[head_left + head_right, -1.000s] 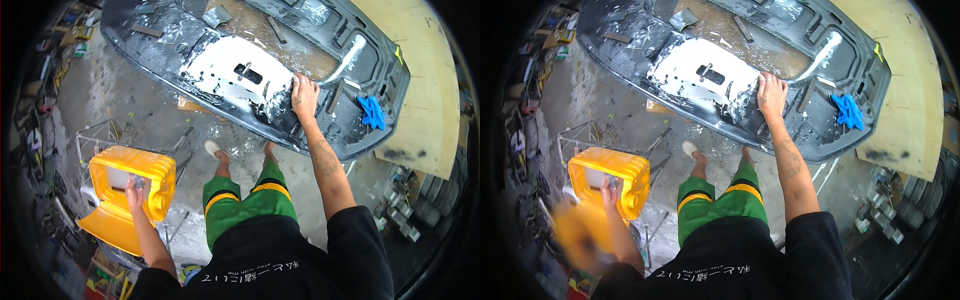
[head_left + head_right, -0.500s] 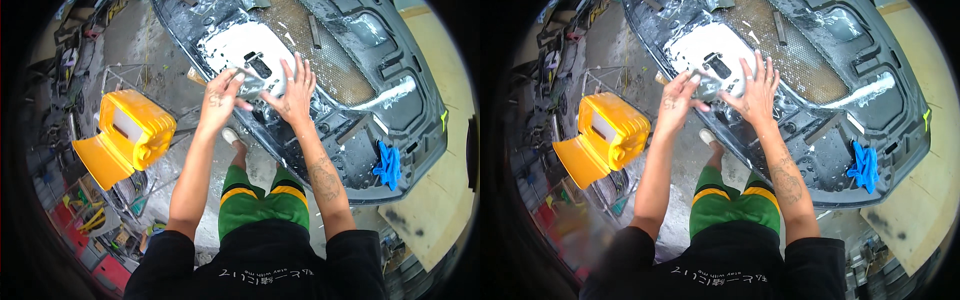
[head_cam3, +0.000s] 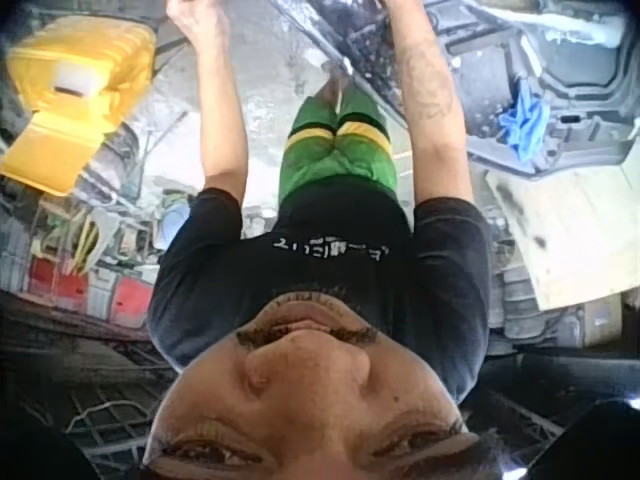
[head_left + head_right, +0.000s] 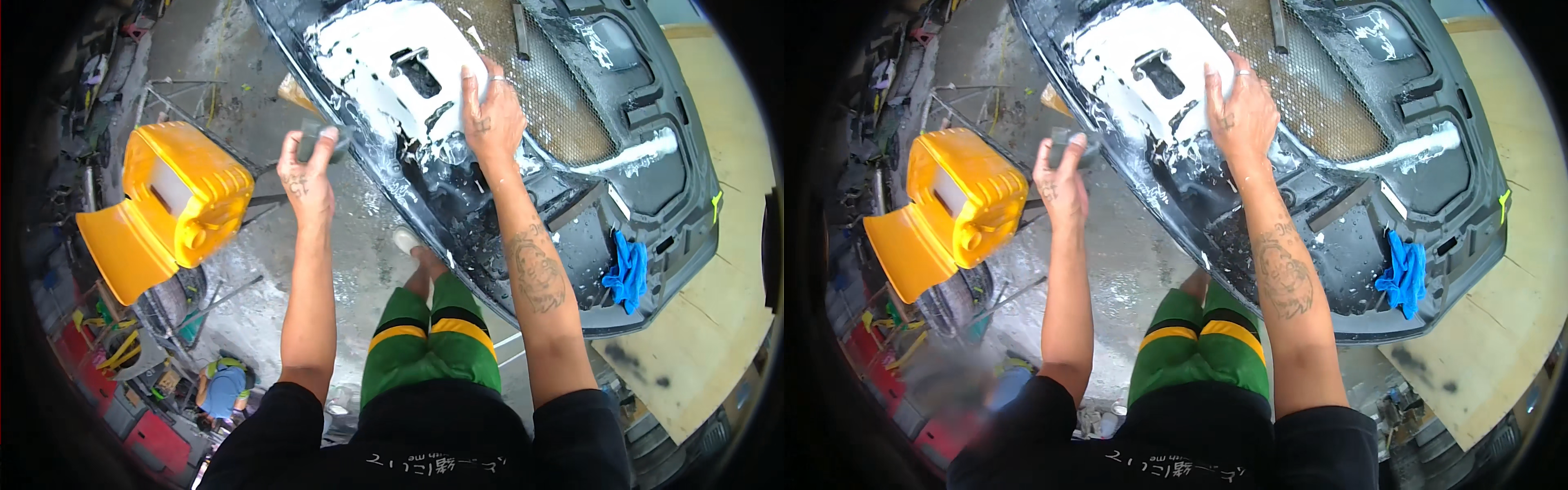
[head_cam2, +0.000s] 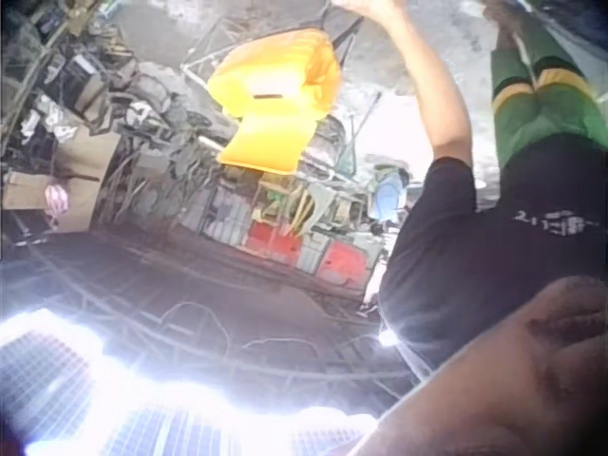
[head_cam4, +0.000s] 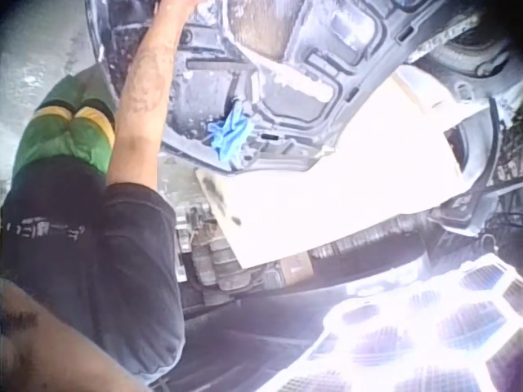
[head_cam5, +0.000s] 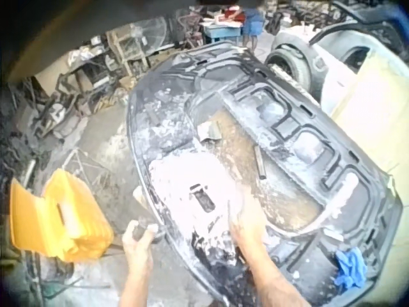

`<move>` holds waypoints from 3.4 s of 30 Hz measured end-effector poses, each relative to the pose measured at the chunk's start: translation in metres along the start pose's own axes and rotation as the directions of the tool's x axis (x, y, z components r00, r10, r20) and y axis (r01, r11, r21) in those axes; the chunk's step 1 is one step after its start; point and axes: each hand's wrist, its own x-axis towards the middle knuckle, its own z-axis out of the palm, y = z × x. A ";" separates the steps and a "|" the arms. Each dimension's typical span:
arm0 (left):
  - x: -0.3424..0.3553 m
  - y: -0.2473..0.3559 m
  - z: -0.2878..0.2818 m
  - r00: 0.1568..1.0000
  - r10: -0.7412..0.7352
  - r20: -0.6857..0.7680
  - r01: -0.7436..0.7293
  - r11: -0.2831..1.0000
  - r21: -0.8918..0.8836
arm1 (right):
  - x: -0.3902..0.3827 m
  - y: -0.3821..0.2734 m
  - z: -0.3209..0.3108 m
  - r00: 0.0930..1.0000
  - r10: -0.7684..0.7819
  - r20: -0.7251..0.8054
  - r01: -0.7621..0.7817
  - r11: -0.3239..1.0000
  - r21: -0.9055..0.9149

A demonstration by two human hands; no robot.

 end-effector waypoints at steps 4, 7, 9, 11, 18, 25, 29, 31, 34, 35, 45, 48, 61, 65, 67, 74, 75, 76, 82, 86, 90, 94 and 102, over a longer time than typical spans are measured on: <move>-0.008 0.005 0.018 0.999 0.012 0.051 0.001 0.971 -0.241 | 0.001 0.011 0.004 0.999 0.028 -0.018 -0.029 0.998 -0.057; -0.010 0.000 0.009 0.982 -0.072 0.175 0.089 0.991 -0.096 | 0.001 0.010 0.006 1.000 -0.010 -0.029 0.008 0.997 -0.078; -0.015 -0.001 0.010 0.974 -0.082 0.211 0.093 0.995 -0.044 | 0.004 0.009 0.007 0.999 -0.033 -0.013 0.031 0.995 -0.094; -0.024 -0.001 0.020 0.962 -0.072 0.264 0.073 0.997 0.007 | 0.005 0.012 0.006 0.999 -0.053 -0.007 0.051 0.991 -0.126; -0.044 0.002 0.059 0.945 0.040 0.326 -0.137 0.950 0.282 | 0.008 0.015 0.006 0.998 -0.070 -0.002 0.068 0.985 -0.158; -0.059 -0.003 0.068 0.950 0.194 0.245 -0.281 0.873 0.398 | 0.008 0.013 0.004 0.998 -0.063 0.015 0.064 0.991 -0.121; -0.050 -0.003 0.072 0.909 0.264 0.324 -0.392 0.808 0.440 | 0.008 0.013 0.003 0.997 -0.082 -0.007 0.081 0.990 -0.117; -0.047 -0.007 0.077 0.902 0.258 0.346 -0.408 0.771 0.488 | 0.008 0.012 0.002 0.997 -0.078 -0.007 0.077 0.990 -0.116; -0.038 -0.013 0.079 0.893 0.229 0.388 -0.416 0.748 0.517 | 0.006 0.011 0.002 0.998 -0.053 0.031 0.056 0.992 -0.112; -0.039 -0.015 0.078 0.875 0.285 0.392 -0.460 0.743 0.486 | 0.005 0.010 0.003 0.998 -0.060 0.035 0.064 0.993 -0.104; -0.037 -0.011 0.076 0.862 0.280 0.422 -0.476 0.734 0.485 | 0.003 0.015 0.005 0.989 -0.145 -0.021 0.142 0.982 -0.124; -0.022 -0.011 0.078 0.813 0.328 0.481 -0.547 0.713 0.438 | 0.005 0.012 0.003 0.990 -0.141 -0.001 0.140 0.983 -0.115; -0.043 -0.021 0.072 0.822 0.356 0.445 -0.549 0.702 0.453 | 0.005 0.017 0.006 0.991 -0.136 -0.007 0.134 0.986 -0.101; -0.017 -0.007 0.088 0.863 0.259 0.434 -0.458 0.765 0.453 | 0.008 0.018 0.004 0.991 -0.135 -0.003 0.134 0.986 -0.098; -0.032 -0.020 0.076 0.853 0.290 0.434 -0.482 0.758 0.440 | 0.008 0.020 0.006 0.988 -0.153 -0.022 0.150 0.983 -0.109; -0.021 -0.016 0.082 0.877 0.226 0.424 -0.413 0.806 0.425 | 0.008 0.022 0.009 0.984 -0.170 -0.057 0.162 0.979 -0.127; -0.031 -0.017 0.075 0.854 0.274 0.441 -0.476 0.754 0.452 | 0.004 0.021 0.009 0.986 -0.162 -0.047 0.154 0.979 -0.135; -0.035 -0.018 0.071 0.828 0.320 0.461 -0.535 0.697 0.477 | 0.007 0.020 0.009 0.985 -0.164 -0.048 0.157 0.978 -0.134; -0.022 -0.022 0.081 0.805 0.407 0.432 -0.564 0.751 0.343 | 0.008 0.020 0.010 0.986 -0.165 -0.039 0.157 0.976 -0.151; -0.013 -0.009 0.086 0.844 0.303 0.444 -0.484 0.786 0.384 | 0.007 0.018 0.006 0.987 -0.158 -0.027 0.153 0.978 -0.142; -0.035 -0.018 0.079 0.856 0.319 0.408 -0.488 0.758 0.432 | 0.008 0.019 0.009 0.988 -0.149 -0.035 0.143 0.979 -0.142; -0.008 -0.009 0.088 0.842 0.327 0.428 -0.497 0.779 0.382 | 0.007 0.017 0.005 0.988 -0.154 -0.027 0.150 0.982 -0.114; -0.014 0.000 0.092 0.855 0.290 0.429 -0.476 0.767 0.430 | 0.011 0.019 0.005 0.990 -0.140 -0.019 0.136 0.981 -0.140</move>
